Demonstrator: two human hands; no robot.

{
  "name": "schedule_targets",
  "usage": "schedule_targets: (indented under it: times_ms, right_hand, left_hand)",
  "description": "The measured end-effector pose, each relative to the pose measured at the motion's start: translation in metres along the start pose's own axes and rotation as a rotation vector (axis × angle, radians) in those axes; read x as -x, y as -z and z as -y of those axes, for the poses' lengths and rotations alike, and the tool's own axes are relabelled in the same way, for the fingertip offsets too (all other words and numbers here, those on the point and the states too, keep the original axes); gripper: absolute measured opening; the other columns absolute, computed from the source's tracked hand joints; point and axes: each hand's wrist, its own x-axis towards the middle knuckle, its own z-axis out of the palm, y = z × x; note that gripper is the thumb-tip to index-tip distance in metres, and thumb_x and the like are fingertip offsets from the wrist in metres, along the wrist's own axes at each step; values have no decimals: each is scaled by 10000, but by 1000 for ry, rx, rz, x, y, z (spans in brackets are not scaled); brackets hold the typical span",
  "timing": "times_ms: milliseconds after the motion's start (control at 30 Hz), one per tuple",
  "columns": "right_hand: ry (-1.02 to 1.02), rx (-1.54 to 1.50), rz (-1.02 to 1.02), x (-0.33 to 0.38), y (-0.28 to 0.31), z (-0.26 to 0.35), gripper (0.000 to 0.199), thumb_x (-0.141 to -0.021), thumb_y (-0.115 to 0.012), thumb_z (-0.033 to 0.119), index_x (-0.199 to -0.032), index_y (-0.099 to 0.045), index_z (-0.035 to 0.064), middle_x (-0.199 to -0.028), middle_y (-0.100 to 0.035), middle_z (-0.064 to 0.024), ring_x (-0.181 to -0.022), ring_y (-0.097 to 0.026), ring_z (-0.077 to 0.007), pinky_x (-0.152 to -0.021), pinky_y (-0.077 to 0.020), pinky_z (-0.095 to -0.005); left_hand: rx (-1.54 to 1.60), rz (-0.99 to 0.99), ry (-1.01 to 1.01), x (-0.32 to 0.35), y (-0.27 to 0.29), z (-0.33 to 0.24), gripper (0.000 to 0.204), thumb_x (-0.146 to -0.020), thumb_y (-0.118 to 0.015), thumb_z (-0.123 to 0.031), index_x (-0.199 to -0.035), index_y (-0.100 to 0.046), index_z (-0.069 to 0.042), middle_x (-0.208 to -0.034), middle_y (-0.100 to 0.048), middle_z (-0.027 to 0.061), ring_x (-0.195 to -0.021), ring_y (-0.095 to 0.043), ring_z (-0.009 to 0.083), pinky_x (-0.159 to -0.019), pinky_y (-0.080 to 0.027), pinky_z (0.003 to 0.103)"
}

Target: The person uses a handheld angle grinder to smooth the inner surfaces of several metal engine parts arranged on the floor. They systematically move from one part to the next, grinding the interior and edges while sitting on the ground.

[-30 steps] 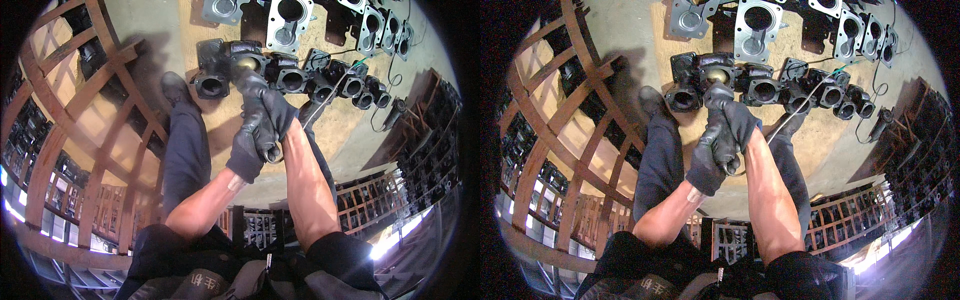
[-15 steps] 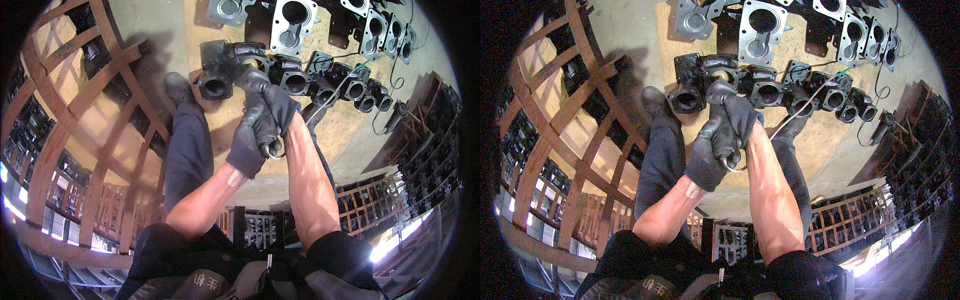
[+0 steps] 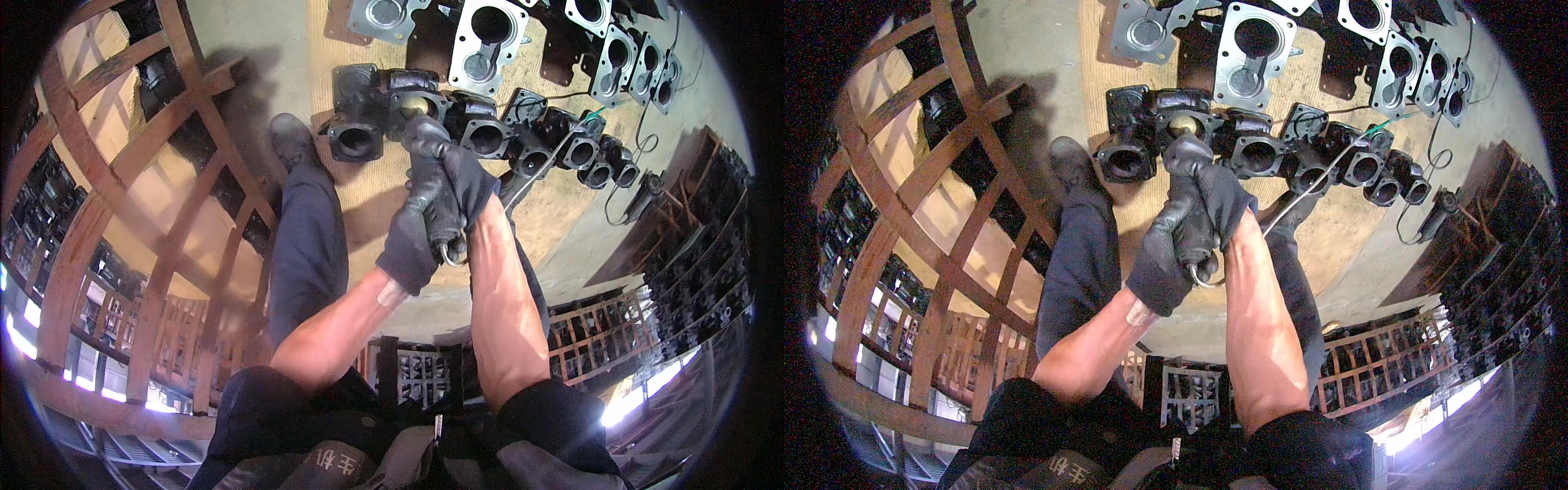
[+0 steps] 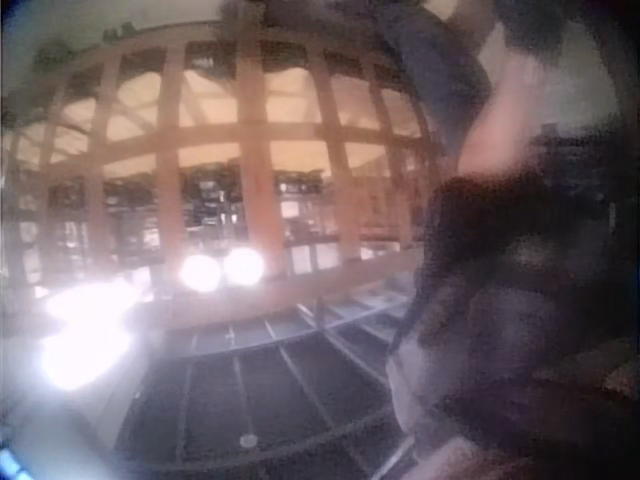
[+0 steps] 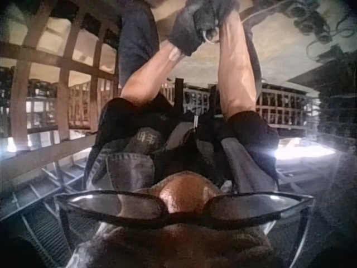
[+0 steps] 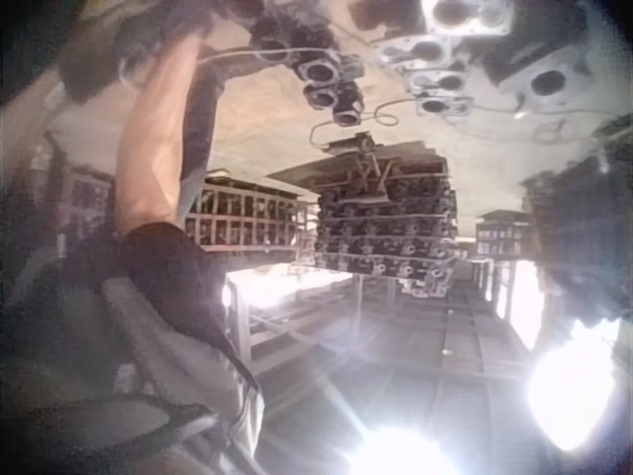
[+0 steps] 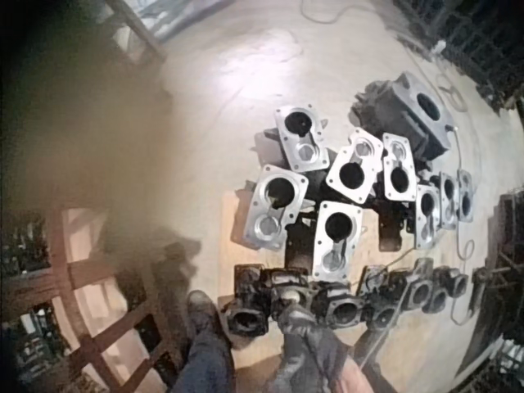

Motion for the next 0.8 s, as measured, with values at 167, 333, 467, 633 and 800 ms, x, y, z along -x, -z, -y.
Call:
schedule_targets:
  times_ms: [167, 333, 467, 633, 800]
  right_hand:
    - [-23, -61, 10, 30, -15, -1, 397, -804, -641, 267, -1078, -537, -1, -853, -577, -139, -699, -591, -235, -632, -513, -340]
    - [-53, -81, -47, 40, -20, 2, 409, -803, -643, 269, -1084, -539, -9, -842, -580, -137, -695, -591, -232, -627, -511, -329]
    - [-47, -111, -13, 34, -16, -1, 407, -794, -653, 271, -1072, -541, -5, -806, -585, -128, -666, -594, -224, -598, -511, -323]
    - [-11, -73, -28, 13, -16, 5, 380, -787, -662, 257, -1048, -545, 7, -769, -586, -119, -616, -593, -216, -547, -513, -329]
    - [49, -84, -9, 11, -9, -8, 379, -800, -656, 245, -1062, -549, -8, -800, -588, -111, -665, -606, -218, -587, -526, -334]
  left_hand:
    - [38, -33, -12, 22, -2, 7, 260, -899, -539, -333, -1008, -574, -99, -762, -622, 35, -542, -591, 177, -414, -498, 320]
    - [-63, 39, -17, 27, 3, 7, 253, -902, -528, -338, -980, -574, -101, -736, -613, 38, -516, -578, 173, -404, -487, 313]
    - [-61, -5, 4, 25, 0, 6, 260, -902, -533, -349, -970, -574, -102, -727, -608, 37, -500, -568, 172, -396, -481, 310]
    - [-36, -2, -27, 2, 2, -3, 271, -905, -534, -353, -987, -575, -98, -758, -614, 37, -518, -577, 170, -391, -480, 309]
    - [6, 8, -48, 8, 6, 4, 277, -911, -527, -334, -1013, -570, -79, -787, -617, 44, -534, -582, 176, -397, -483, 315]
